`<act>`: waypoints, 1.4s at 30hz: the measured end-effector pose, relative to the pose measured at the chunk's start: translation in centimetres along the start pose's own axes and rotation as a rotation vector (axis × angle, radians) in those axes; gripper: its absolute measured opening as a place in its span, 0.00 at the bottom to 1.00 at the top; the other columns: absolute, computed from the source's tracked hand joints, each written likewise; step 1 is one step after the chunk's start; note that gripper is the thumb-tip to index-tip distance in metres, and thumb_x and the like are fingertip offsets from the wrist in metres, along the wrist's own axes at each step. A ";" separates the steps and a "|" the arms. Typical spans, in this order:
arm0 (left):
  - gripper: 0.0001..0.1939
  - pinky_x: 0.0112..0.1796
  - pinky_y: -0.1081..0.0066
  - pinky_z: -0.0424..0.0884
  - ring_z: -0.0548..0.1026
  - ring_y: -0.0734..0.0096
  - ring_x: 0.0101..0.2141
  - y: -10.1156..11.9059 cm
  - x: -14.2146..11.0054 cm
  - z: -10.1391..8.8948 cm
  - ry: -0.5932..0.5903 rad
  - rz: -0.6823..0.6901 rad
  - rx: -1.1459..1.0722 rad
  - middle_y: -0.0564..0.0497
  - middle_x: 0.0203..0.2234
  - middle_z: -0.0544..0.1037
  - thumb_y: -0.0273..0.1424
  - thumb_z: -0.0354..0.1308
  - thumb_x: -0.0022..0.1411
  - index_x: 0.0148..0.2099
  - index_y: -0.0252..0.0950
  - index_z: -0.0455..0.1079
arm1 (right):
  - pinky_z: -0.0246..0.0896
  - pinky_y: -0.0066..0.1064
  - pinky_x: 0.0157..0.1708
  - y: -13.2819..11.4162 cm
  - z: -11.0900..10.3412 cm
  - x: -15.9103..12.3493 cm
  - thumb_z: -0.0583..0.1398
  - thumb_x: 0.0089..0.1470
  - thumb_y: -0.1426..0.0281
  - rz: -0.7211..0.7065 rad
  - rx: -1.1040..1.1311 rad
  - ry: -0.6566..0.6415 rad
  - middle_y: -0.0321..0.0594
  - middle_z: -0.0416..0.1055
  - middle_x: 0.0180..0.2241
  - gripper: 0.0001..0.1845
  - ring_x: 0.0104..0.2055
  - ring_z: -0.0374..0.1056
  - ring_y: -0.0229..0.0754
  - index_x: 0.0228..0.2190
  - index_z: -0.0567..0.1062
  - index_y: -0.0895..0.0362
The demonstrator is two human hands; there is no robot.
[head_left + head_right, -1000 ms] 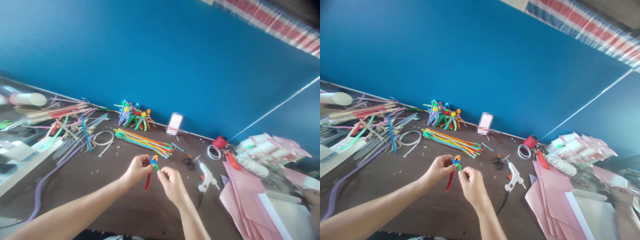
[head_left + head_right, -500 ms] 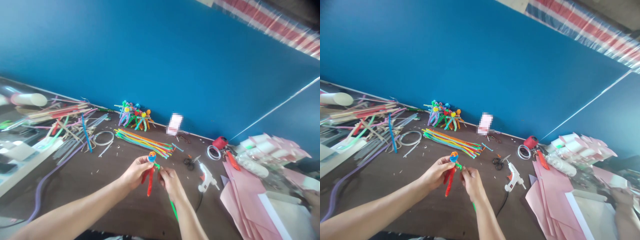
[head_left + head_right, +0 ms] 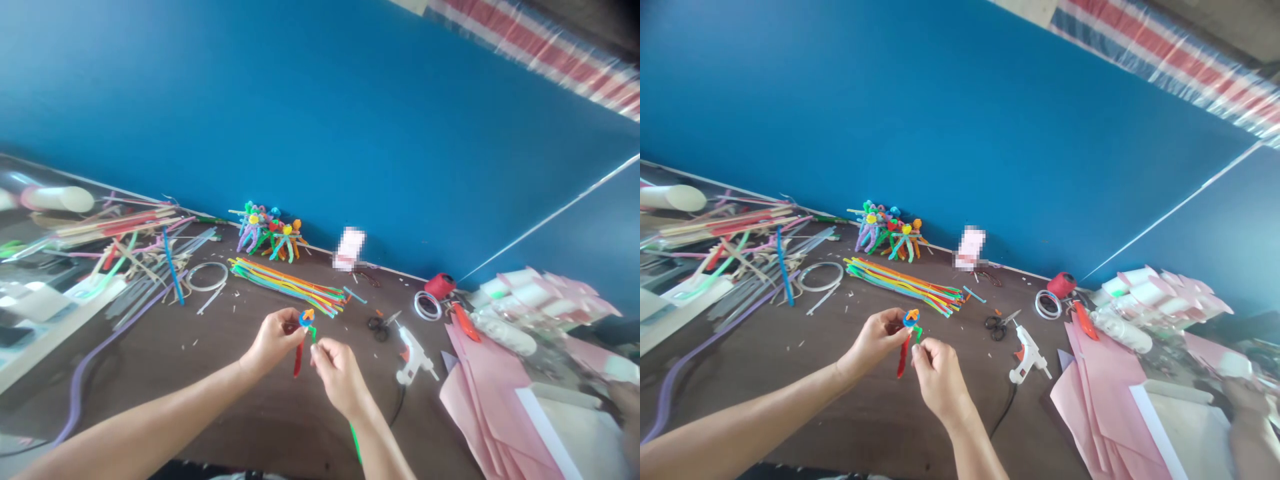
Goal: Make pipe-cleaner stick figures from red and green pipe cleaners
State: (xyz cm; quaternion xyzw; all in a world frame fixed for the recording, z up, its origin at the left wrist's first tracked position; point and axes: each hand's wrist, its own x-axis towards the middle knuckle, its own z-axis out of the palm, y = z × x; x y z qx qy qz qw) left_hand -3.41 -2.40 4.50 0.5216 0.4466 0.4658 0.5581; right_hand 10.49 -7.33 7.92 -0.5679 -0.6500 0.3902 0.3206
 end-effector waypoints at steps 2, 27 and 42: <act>0.05 0.22 0.78 0.60 0.66 0.78 0.19 0.1 0.1 -0.1 -0.024 0.003 -0.010 0.55 0.17 0.69 0.29 0.56 0.45 0.26 0.33 0.65 | 0.43 0.23 0.19 -0.2 -0.3 0.0 0.50 0.53 0.61 -0.009 0.008 0.001 0.29 0.52 0.14 0.19 0.18 0.48 0.31 0.17 0.63 0.58; 0.10 0.19 0.79 0.59 0.65 0.81 0.17 0.1 0.5 -0.4 -0.126 -0.416 -0.539 0.54 0.16 0.70 0.33 0.61 0.44 0.25 0.31 0.68 | 0.50 0.25 0.24 0.4 0.3 0.7 0.54 0.49 0.75 -0.296 -0.802 0.375 0.35 0.67 0.26 0.07 0.26 0.66 0.36 0.32 0.69 0.55; 0.08 0.18 0.79 0.52 0.57 0.85 0.13 -0.1 0.4 0.4 -0.074 -0.354 -0.370 0.57 0.12 0.66 0.30 0.61 0.40 0.23 0.30 0.68 | 0.50 0.26 0.25 1.1 0.6 0.9 0.55 0.47 0.76 -0.245 -0.769 0.381 0.33 0.69 0.28 0.08 0.28 0.67 0.38 0.31 0.68 0.54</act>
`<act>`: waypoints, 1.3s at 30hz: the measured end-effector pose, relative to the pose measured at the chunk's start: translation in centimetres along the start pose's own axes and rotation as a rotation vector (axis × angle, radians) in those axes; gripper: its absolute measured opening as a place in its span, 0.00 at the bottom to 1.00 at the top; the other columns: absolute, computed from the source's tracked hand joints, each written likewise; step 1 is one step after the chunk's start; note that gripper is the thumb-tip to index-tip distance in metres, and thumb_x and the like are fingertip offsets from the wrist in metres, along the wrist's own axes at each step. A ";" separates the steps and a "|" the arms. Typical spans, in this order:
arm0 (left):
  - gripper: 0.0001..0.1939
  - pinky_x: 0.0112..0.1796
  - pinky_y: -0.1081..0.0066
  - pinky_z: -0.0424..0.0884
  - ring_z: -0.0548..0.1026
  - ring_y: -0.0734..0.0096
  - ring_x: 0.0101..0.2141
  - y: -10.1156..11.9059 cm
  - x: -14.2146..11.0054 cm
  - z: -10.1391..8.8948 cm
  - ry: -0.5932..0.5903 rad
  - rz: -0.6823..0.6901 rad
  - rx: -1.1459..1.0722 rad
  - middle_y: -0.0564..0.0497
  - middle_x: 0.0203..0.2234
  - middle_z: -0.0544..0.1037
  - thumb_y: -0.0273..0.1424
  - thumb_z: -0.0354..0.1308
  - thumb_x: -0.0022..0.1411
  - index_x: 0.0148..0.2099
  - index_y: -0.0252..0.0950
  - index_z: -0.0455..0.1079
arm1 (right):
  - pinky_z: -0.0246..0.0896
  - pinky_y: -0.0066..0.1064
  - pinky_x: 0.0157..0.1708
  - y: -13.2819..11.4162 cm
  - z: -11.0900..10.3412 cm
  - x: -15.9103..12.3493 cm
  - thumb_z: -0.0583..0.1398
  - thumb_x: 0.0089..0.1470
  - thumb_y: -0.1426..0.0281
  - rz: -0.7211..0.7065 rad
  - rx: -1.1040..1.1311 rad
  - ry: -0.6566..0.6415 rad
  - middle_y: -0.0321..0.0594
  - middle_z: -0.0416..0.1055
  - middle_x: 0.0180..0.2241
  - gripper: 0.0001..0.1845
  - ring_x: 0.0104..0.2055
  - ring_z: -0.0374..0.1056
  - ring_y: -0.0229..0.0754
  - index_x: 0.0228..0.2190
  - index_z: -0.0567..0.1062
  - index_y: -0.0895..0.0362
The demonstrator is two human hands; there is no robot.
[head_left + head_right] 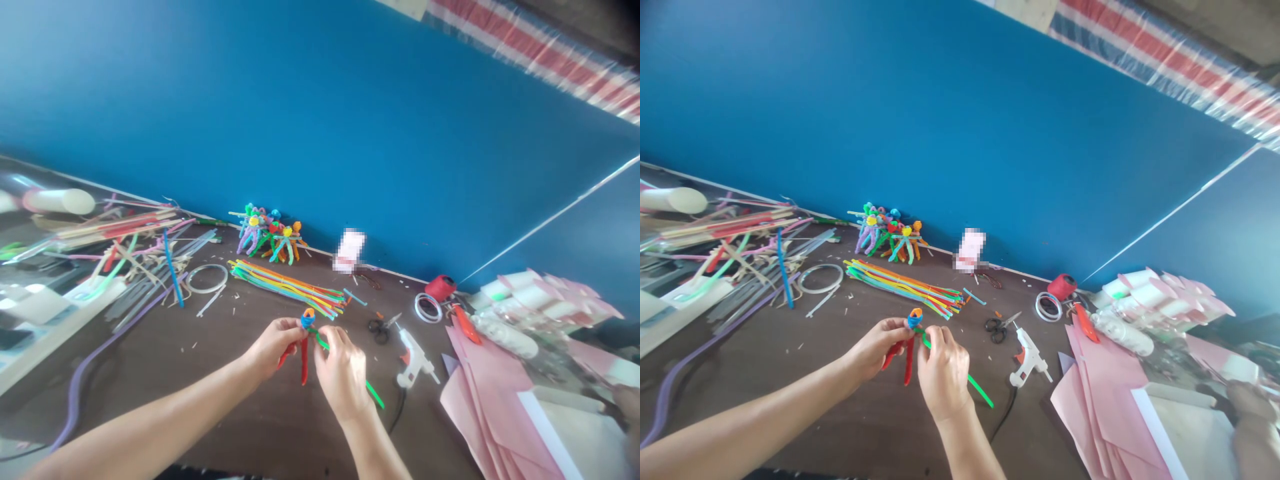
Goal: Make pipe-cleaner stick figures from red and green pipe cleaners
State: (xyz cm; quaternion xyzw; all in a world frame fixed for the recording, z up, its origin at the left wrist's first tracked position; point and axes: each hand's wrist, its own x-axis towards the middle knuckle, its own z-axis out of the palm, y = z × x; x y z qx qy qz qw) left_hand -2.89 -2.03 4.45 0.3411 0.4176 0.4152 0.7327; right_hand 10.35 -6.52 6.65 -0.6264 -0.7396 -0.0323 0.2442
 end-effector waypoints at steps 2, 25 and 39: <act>0.08 0.18 0.78 0.53 0.57 0.85 0.14 0.0 -0.1 0.1 0.011 0.010 0.028 0.57 0.13 0.66 0.30 0.61 0.40 0.23 0.30 0.68 | 0.50 0.26 0.25 0.1 0.1 0.0 0.55 0.47 0.76 -0.001 0.013 -0.012 0.34 0.69 0.28 0.07 0.28 0.67 0.38 0.31 0.68 0.54; 0.05 0.25 0.77 0.60 0.67 0.77 0.20 1.3 -0.3 0.0 -0.183 0.097 0.088 0.53 0.16 0.74 0.27 0.62 0.38 0.23 0.31 0.73 | 0.33 0.22 0.13 2.6 -1.0 2.9 0.58 0.36 0.69 0.715 1.367 -0.668 0.22 0.49 0.11 0.07 0.12 0.38 0.25 0.20 0.65 0.57; 0.07 0.20 0.79 0.56 0.63 0.81 0.17 -0.2 -0.3 0.2 -0.057 -0.014 -0.244 0.53 0.15 0.71 0.29 0.63 0.39 0.23 0.30 0.70 | 0.43 0.21 0.10 1.0 1.1 1.6 0.54 0.46 0.62 0.576 1.212 -0.374 0.28 0.58 0.15 0.11 0.11 0.50 0.28 0.22 0.64 0.57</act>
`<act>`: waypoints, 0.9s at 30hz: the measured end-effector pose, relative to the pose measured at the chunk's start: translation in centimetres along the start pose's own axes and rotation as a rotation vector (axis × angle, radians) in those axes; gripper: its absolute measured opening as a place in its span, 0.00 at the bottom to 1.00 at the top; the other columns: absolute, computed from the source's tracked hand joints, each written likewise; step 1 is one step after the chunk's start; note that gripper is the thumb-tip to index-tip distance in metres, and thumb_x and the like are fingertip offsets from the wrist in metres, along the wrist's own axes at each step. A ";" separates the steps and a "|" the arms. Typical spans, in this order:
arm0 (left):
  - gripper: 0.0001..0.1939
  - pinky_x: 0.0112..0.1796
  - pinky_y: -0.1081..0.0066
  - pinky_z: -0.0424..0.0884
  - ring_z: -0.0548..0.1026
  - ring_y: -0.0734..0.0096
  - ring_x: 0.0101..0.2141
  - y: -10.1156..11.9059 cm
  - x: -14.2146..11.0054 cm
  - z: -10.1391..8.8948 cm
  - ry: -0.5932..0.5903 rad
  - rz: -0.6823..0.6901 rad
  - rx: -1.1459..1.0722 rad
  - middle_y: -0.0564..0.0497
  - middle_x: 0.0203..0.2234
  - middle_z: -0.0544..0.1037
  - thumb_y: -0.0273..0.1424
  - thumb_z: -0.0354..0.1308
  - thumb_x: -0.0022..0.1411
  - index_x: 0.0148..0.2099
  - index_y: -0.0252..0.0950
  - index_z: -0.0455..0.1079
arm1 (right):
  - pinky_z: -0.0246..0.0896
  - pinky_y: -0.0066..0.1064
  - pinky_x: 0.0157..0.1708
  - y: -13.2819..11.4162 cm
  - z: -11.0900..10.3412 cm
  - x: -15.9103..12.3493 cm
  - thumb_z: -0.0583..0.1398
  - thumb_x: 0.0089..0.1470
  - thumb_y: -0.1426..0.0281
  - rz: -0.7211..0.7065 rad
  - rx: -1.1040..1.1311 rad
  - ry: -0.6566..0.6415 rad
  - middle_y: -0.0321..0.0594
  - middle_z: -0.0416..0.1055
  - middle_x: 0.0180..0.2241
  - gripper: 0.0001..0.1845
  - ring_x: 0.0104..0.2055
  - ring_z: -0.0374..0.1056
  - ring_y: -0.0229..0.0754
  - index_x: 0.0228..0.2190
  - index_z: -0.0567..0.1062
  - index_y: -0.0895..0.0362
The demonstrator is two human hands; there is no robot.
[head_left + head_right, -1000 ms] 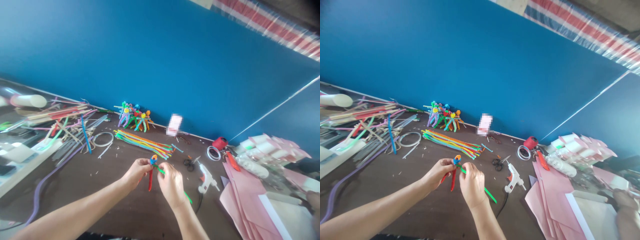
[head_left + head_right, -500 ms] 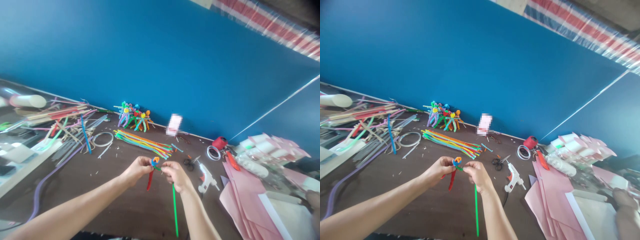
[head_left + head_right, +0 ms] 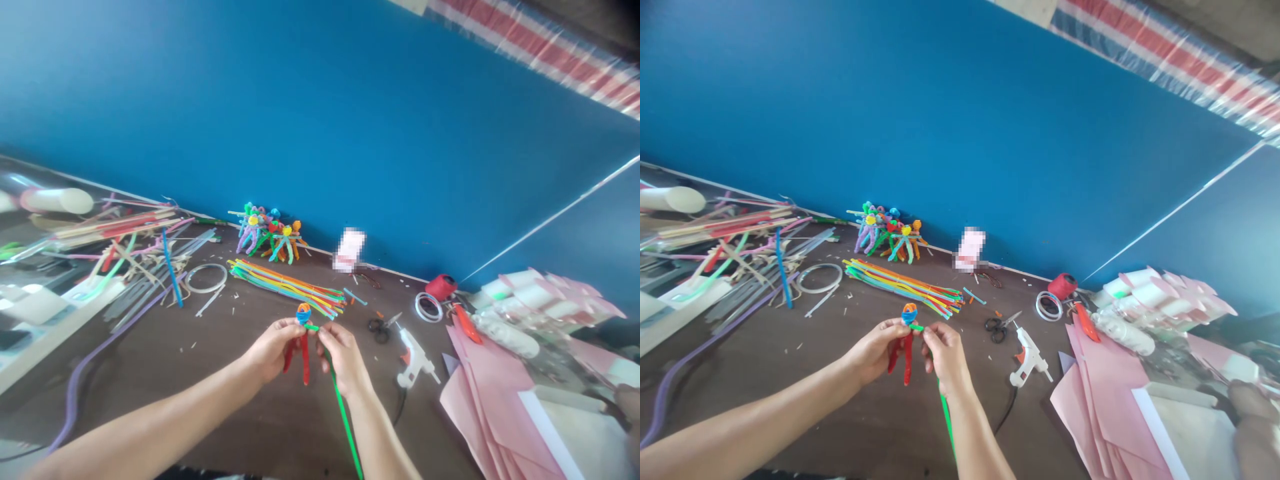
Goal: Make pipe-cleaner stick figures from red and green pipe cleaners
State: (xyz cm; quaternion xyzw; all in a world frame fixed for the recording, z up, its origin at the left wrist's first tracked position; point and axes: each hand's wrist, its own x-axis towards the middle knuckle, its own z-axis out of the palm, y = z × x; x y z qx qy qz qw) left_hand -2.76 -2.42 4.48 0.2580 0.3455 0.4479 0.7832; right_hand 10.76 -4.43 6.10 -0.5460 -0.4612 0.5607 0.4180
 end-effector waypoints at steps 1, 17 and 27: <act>0.07 0.19 0.79 0.55 0.62 0.82 0.16 -0.1 0.1 0.1 0.026 0.019 0.004 0.54 0.15 0.71 0.29 0.63 0.39 0.23 0.30 0.70 | 0.44 0.22 0.11 0.1 0.1 0.0 0.53 0.48 0.61 -0.056 -0.105 0.035 0.29 0.58 0.14 0.13 0.12 0.51 0.29 0.21 0.65 0.58; 0.04 0.21 0.76 0.54 0.62 0.79 0.17 0.7 -0.2 0.6 0.150 0.202 0.471 0.55 0.15 0.71 0.28 0.57 0.43 0.24 0.32 0.71 | 0.49 0.23 0.25 -1.4 -0.2 -2.3 0.52 0.48 0.76 -0.536 -1.154 0.194 0.35 0.69 0.20 0.08 0.24 0.66 0.36 0.23 0.69 0.57; 0.07 0.19 0.78 0.52 0.62 0.81 0.16 1.7 -0.2 -0.1 -0.063 -0.025 0.368 0.50 0.17 0.74 0.29 0.61 0.38 0.23 0.30 0.72 | 0.54 0.23 0.21 -1.4 -1.8 -0.9 0.54 0.48 0.68 -0.271 -0.477 0.092 0.33 0.66 0.19 0.08 0.20 0.61 0.33 0.26 0.71 0.58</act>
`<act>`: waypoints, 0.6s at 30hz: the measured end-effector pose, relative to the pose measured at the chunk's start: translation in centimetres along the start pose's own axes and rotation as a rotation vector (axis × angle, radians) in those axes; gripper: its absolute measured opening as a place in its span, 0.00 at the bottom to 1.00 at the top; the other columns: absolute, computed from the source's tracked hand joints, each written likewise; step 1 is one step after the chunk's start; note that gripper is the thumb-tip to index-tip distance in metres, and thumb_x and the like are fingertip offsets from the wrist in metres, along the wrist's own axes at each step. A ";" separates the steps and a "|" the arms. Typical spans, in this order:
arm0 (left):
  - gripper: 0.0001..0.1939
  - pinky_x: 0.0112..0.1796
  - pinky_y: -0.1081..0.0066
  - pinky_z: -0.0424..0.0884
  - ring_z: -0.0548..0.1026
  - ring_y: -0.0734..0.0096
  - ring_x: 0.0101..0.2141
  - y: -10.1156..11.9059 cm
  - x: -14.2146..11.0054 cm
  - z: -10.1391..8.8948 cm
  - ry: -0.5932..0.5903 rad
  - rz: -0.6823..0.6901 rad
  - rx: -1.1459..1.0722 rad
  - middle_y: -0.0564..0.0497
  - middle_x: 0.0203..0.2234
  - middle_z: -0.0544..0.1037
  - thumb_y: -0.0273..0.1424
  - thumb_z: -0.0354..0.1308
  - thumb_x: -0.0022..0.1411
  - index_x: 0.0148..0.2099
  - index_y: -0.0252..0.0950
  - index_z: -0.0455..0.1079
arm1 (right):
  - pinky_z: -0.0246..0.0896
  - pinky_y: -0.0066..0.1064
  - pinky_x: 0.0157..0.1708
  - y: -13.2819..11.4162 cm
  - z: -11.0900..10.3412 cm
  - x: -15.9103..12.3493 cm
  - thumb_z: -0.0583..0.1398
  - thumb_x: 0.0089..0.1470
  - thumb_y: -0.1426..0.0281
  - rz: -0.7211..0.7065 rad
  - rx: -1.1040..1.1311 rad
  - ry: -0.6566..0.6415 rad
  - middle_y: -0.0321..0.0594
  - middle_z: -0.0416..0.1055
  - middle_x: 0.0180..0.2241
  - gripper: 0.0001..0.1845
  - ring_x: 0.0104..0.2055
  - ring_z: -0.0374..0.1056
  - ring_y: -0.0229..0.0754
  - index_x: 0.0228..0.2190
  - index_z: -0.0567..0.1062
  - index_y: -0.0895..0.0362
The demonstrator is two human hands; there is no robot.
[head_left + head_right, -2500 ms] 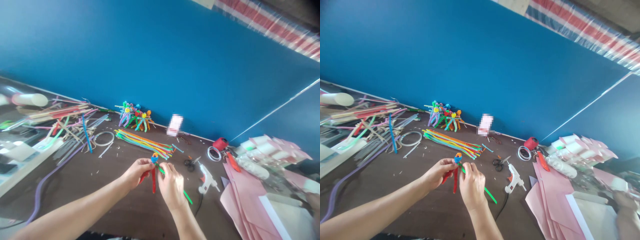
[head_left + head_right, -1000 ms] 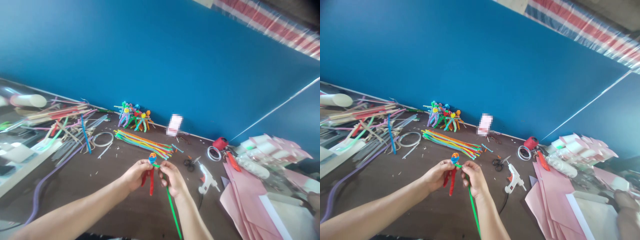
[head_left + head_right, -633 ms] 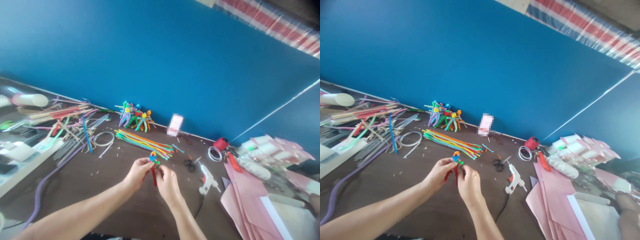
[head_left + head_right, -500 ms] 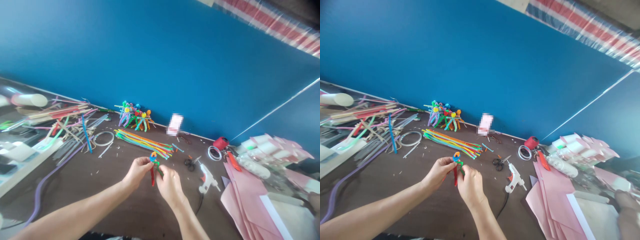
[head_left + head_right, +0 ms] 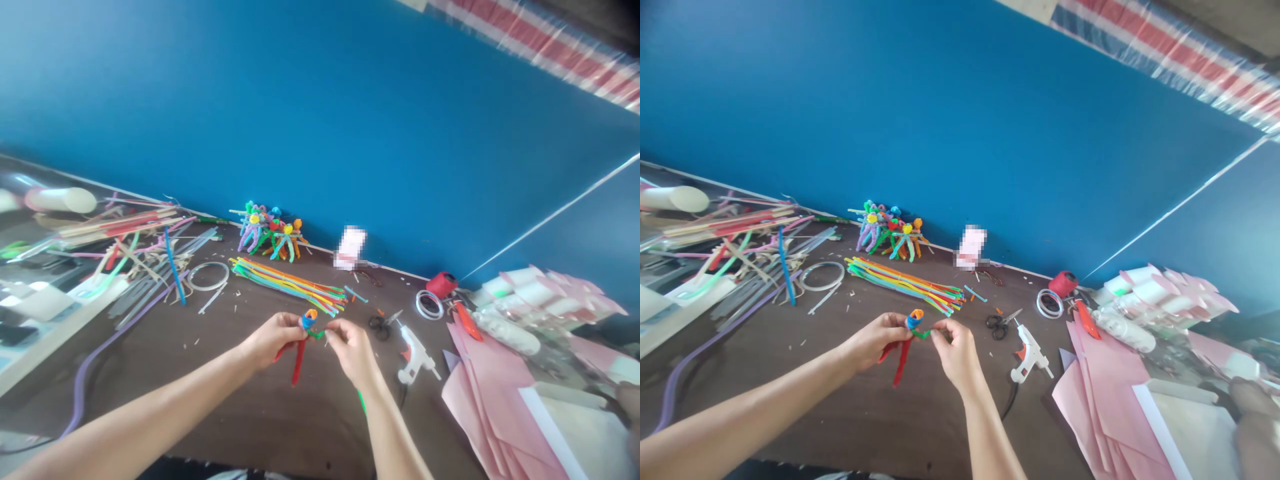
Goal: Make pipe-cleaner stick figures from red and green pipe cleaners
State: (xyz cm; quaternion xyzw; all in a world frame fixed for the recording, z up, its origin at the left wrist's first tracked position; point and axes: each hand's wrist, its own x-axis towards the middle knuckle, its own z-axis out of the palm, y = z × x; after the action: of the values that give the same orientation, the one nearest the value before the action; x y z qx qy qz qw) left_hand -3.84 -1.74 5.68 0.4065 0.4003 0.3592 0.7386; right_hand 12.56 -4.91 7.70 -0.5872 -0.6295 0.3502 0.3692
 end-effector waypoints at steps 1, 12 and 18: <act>0.07 0.20 0.78 0.53 0.62 0.80 0.17 -0.1 0.0 -0.1 -0.018 -0.010 -0.038 0.50 0.18 0.75 0.29 0.61 0.37 0.23 0.30 0.72 | 0.52 0.22 0.17 0.3 0.1 0.2 0.54 0.47 0.67 0.071 0.081 -0.042 0.31 0.63 0.16 0.08 0.17 0.58 0.32 0.25 0.70 0.59; 0.08 0.18 0.78 0.52 0.60 0.83 0.15 -1.1 0.2 0.7 0.124 0.029 -0.194 0.50 0.17 0.74 0.30 0.62 0.39 0.24 0.30 0.71 | 0.42 0.20 0.10 0.9 2.2 -0.6 0.52 0.49 0.62 0.191 0.179 -0.121 0.29 0.60 0.13 0.15 0.10 0.51 0.28 0.22 0.70 0.60; 0.06 0.23 0.76 0.58 0.67 0.76 0.20 -1.0 0.1 0.8 0.217 0.145 0.032 0.51 0.19 0.75 0.29 0.58 0.43 0.25 0.31 0.70 | 0.47 0.22 0.18 0.1 2.1 -1.2 0.52 0.49 0.66 -0.006 -0.113 -0.027 0.31 0.58 0.13 0.15 0.17 0.52 0.31 0.15 0.67 0.59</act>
State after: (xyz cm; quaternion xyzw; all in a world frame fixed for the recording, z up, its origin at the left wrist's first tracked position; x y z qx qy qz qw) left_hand -2.82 -2.30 5.03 0.4048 0.4532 0.4473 0.6563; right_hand 10.80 -6.12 6.58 -0.6005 -0.6547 0.3210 0.3282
